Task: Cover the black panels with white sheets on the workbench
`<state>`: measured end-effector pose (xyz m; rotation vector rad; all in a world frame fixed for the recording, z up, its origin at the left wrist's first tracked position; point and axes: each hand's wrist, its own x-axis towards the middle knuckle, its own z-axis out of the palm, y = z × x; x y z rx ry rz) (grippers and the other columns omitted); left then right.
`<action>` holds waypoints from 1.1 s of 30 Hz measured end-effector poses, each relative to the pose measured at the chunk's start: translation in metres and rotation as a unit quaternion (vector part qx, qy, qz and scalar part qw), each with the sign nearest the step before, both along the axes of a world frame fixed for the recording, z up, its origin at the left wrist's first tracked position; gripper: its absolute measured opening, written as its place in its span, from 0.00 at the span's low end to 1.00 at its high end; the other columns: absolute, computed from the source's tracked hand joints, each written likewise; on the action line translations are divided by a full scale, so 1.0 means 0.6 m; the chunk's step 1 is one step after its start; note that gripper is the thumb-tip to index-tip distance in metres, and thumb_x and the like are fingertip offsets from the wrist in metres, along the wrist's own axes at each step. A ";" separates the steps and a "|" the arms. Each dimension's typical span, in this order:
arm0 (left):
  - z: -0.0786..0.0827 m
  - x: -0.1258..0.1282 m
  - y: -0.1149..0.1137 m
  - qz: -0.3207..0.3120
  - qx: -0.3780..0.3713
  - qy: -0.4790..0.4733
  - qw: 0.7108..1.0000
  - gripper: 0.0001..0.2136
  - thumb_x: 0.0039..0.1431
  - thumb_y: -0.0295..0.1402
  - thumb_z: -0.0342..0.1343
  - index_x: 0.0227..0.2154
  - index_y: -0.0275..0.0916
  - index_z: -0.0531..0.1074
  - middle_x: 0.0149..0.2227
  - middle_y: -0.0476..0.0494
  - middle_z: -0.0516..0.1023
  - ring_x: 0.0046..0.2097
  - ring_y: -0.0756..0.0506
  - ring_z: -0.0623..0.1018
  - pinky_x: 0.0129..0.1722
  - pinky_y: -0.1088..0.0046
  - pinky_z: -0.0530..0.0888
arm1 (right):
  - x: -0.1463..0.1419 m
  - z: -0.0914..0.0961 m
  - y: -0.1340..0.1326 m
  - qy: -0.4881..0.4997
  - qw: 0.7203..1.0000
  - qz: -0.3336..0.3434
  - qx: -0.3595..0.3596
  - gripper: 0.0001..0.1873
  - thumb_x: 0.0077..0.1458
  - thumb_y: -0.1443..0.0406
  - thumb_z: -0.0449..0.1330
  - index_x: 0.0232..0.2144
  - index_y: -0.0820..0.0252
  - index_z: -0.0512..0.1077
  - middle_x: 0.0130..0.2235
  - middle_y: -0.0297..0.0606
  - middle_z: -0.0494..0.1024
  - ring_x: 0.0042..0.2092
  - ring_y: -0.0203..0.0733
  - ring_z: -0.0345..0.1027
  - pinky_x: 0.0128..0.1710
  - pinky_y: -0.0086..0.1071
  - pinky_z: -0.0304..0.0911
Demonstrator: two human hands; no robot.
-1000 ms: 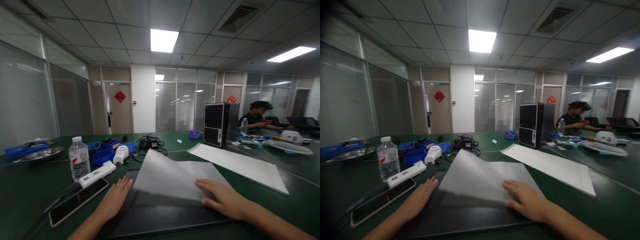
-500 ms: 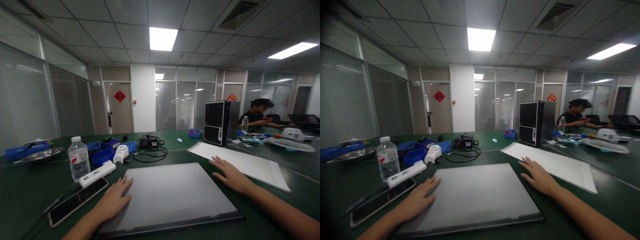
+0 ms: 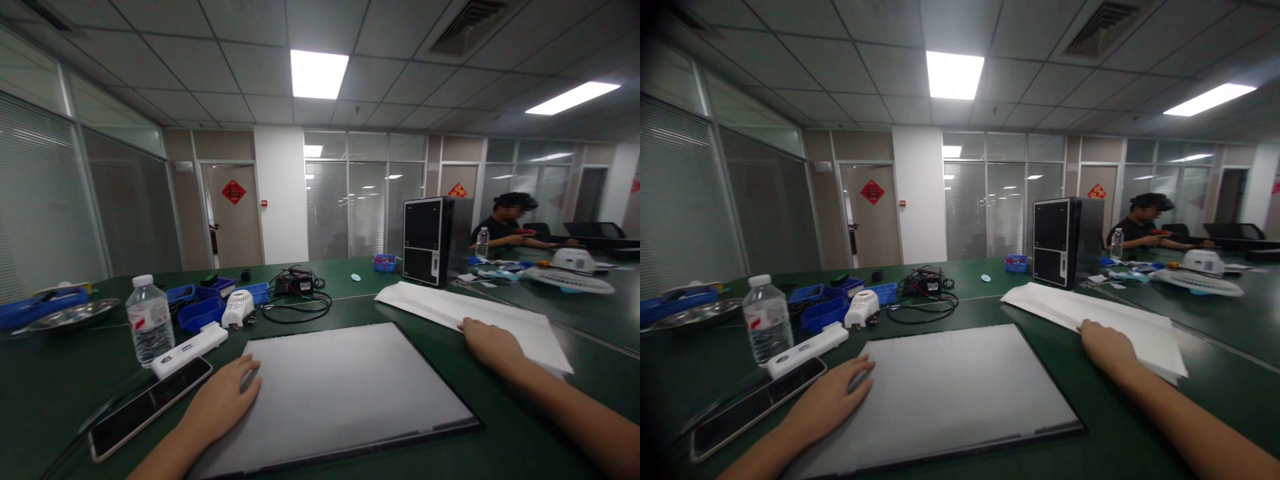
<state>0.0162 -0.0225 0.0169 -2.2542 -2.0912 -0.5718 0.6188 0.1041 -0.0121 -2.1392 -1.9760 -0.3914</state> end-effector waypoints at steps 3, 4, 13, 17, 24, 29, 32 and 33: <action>-0.004 -0.002 0.002 -0.005 0.002 -0.005 1.000 0.24 0.61 0.47 0.48 0.54 0.41 0.75 0.61 0.38 0.72 0.63 0.36 0.70 0.63 0.54 0.63 | -0.042 0.015 -0.017 -0.021 0.999 0.035 0.005 0.17 0.62 0.66 0.41 0.44 0.62 0.68 0.41 0.54 0.77 0.40 0.57 0.74 0.37 0.45 0.62; -0.005 -0.002 0.004 -0.009 0.003 -0.008 1.000 0.24 0.61 0.47 0.47 0.54 0.41 0.75 0.61 0.38 0.72 0.63 0.36 0.69 0.64 0.54 0.63 | -0.058 0.021 -0.024 -0.027 0.998 0.051 0.004 0.16 0.63 0.65 0.41 0.43 0.61 0.68 0.40 0.52 0.77 0.39 0.56 0.74 0.36 0.43 0.61; -0.018 -0.006 0.014 -0.019 0.009 -0.045 0.999 0.25 0.64 0.49 0.43 0.53 0.41 0.76 0.61 0.39 0.72 0.65 0.38 0.67 0.66 0.55 0.60 | -0.193 0.069 -0.118 -0.033 0.937 0.346 -0.035 0.21 0.68 0.56 0.40 0.43 0.56 0.70 0.38 0.42 0.78 0.39 0.47 0.73 0.38 0.38 0.61; -0.018 -0.006 0.013 -0.009 0.009 -0.060 0.998 0.29 0.66 0.51 0.39 0.57 0.36 0.72 0.61 0.38 0.72 0.65 0.37 0.66 0.66 0.55 0.60 | -0.209 0.075 -0.136 -0.007 0.892 0.449 -0.047 0.21 0.68 0.56 0.43 0.46 0.56 0.73 0.42 0.42 0.79 0.43 0.44 0.72 0.45 0.39 0.63; -0.015 -0.003 0.009 -0.006 0.004 -0.072 0.997 0.33 0.66 0.53 0.37 0.62 0.32 0.65 0.64 0.36 0.68 0.65 0.37 0.66 0.66 0.55 0.59 | -0.180 0.062 -0.105 0.089 0.913 0.391 -0.074 0.23 0.66 0.50 0.47 0.50 0.50 0.76 0.55 0.38 0.75 0.57 0.47 0.67 0.59 0.45 0.61; -0.016 -0.002 0.010 -0.014 0.006 -0.072 0.997 0.33 0.65 0.53 0.37 0.60 0.33 0.67 0.64 0.36 0.68 0.66 0.36 0.65 0.66 0.54 0.59 | -0.184 0.064 -0.121 0.111 0.892 0.428 -0.094 0.20 0.65 0.51 0.51 0.52 0.46 0.75 0.58 0.36 0.73 0.60 0.46 0.64 0.62 0.46 0.59; -0.016 -0.002 0.010 -0.022 0.012 -0.070 0.997 0.31 0.66 0.53 0.38 0.59 0.36 0.70 0.64 0.37 0.68 0.65 0.36 0.65 0.66 0.54 0.59 | -0.201 0.068 -0.136 0.116 0.871 0.464 -0.110 0.20 0.64 0.52 0.53 0.55 0.46 0.73 0.60 0.37 0.71 0.62 0.46 0.62 0.63 0.46 0.57; -0.015 -0.003 0.010 -0.025 0.014 -0.068 0.997 0.30 0.66 0.52 0.38 0.58 0.37 0.71 0.64 0.38 0.68 0.65 0.36 0.66 0.66 0.54 0.59 | -0.206 0.069 -0.140 0.114 0.864 0.476 -0.119 0.21 0.64 0.53 0.53 0.56 0.46 0.72 0.60 0.37 0.70 0.62 0.46 0.61 0.63 0.46 0.56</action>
